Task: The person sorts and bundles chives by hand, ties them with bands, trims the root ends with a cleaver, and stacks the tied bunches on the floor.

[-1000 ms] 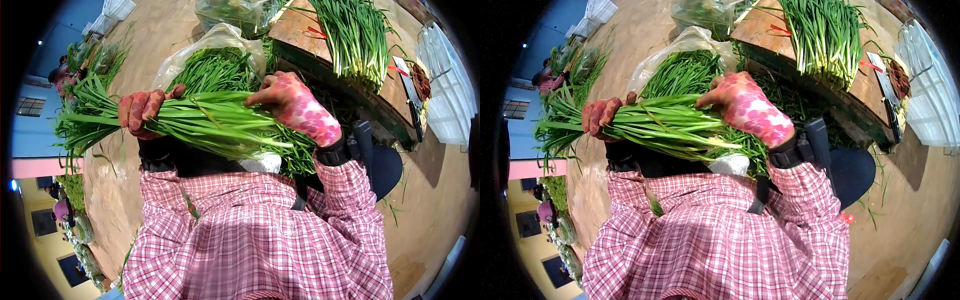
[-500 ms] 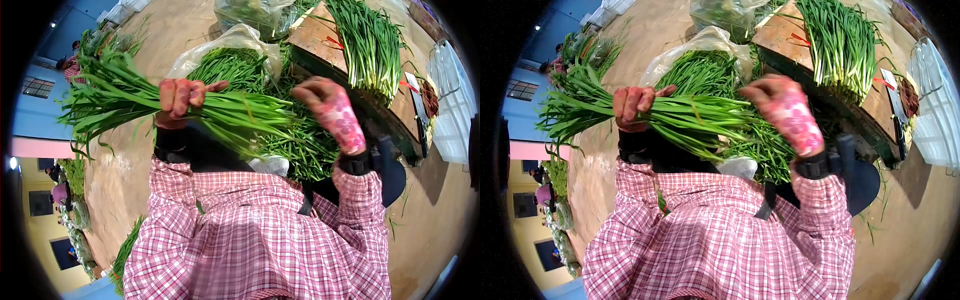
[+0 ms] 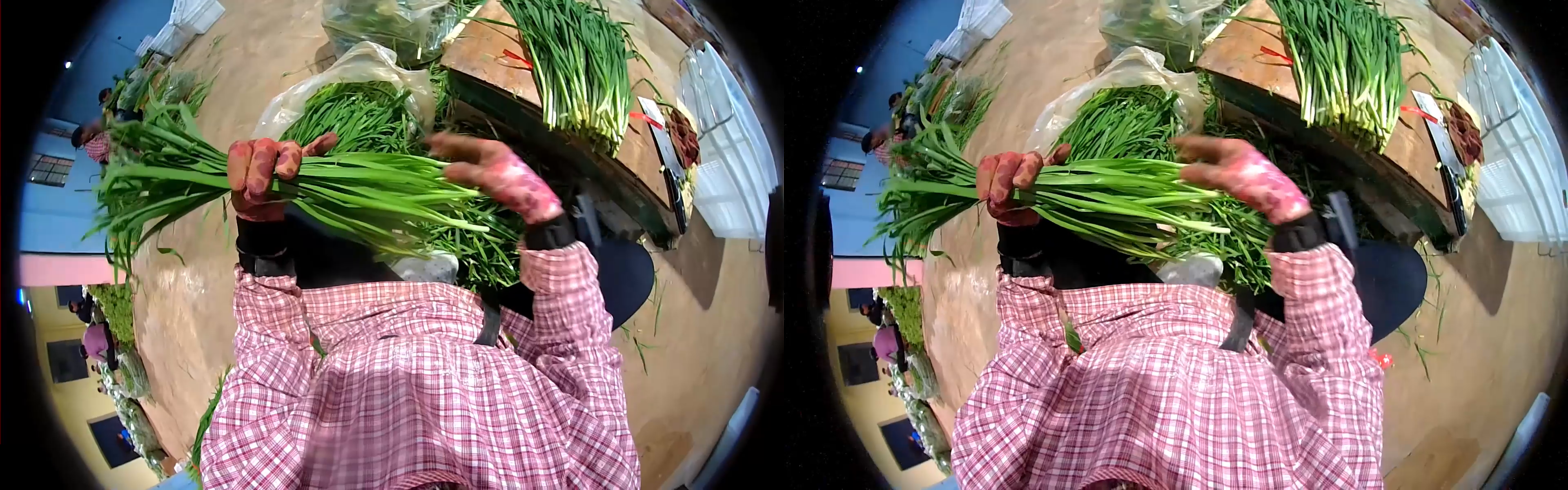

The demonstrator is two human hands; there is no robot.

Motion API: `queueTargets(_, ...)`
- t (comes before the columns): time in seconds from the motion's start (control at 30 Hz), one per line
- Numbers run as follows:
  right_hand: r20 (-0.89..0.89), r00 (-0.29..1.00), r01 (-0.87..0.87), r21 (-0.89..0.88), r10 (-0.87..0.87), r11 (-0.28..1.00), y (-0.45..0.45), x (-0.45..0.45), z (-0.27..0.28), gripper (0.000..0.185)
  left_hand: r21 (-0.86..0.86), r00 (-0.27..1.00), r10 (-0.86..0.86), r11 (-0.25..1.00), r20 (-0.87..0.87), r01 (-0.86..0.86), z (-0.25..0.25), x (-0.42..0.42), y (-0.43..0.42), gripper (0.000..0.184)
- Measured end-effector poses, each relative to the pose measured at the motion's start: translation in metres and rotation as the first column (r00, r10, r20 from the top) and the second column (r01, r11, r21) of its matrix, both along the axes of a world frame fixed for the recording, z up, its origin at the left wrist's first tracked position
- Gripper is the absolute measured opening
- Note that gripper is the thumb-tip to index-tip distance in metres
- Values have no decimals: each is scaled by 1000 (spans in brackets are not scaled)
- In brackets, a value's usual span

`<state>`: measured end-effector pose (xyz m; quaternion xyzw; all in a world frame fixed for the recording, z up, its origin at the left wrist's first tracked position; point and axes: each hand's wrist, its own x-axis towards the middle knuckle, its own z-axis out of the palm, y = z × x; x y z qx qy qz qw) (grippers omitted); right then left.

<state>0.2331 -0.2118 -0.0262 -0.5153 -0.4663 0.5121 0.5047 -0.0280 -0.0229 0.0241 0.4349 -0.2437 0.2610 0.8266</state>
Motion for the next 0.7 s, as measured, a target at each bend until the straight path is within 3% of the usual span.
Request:
queueTargets(0.03,76,996,-32,-141,43,989,1,-4,9,33,-30,998,55,998,-19,-56,-1,-2,2,23)
queueTargets(0.07,85,996,45,-114,-35,992,2,-4,6,32,-58,993,110,992,-41,-113,-2,-3,5,19)
queueTargets(0.13,-43,976,210,-87,-214,974,-1,10,-21,25,-174,907,388,894,-164,-414,-5,-20,6,11)
queueTargets(0.2,-231,906,308,-215,-355,927,-7,29,-38,19,-136,803,568,795,-178,-592,-15,-28,23,13)
queueTargets(0.27,-114,869,428,-317,-482,846,-10,56,-72,19,-102,696,684,694,-216,-713,-10,-26,26,18)
queueTargets(0.3,55,867,487,-294,-494,822,-9,61,-83,18,-19,644,743,652,-184,-758,-13,-28,32,19)
queueTargets(0.33,-126,875,435,-214,-467,874,-8,56,-82,25,-115,755,638,748,-147,-654,-12,-27,31,21)
queueTargets(0.4,-249,907,336,-63,-341,940,0,27,-28,34,-128,782,611,772,-123,-623,-16,-25,31,17)
queueTargets(0.43,-304,935,176,-48,-182,983,10,25,-27,39,-194,831,542,809,-121,-556,-9,-18,20,12)
queueTargets(0.47,-187,980,80,22,-74,997,16,21,-21,41,-225,880,464,851,-103,-475,-7,-16,19,12)
queueTargets(0.53,-286,956,63,9,-58,998,12,13,-5,37,-287,949,309,905,-63,-314,-7,-17,17,18)
queueTargets(0.7,-538,833,112,-68,-131,991,9,2,-14,32,-258,976,217,944,16,-205,-9,-18,11,25)
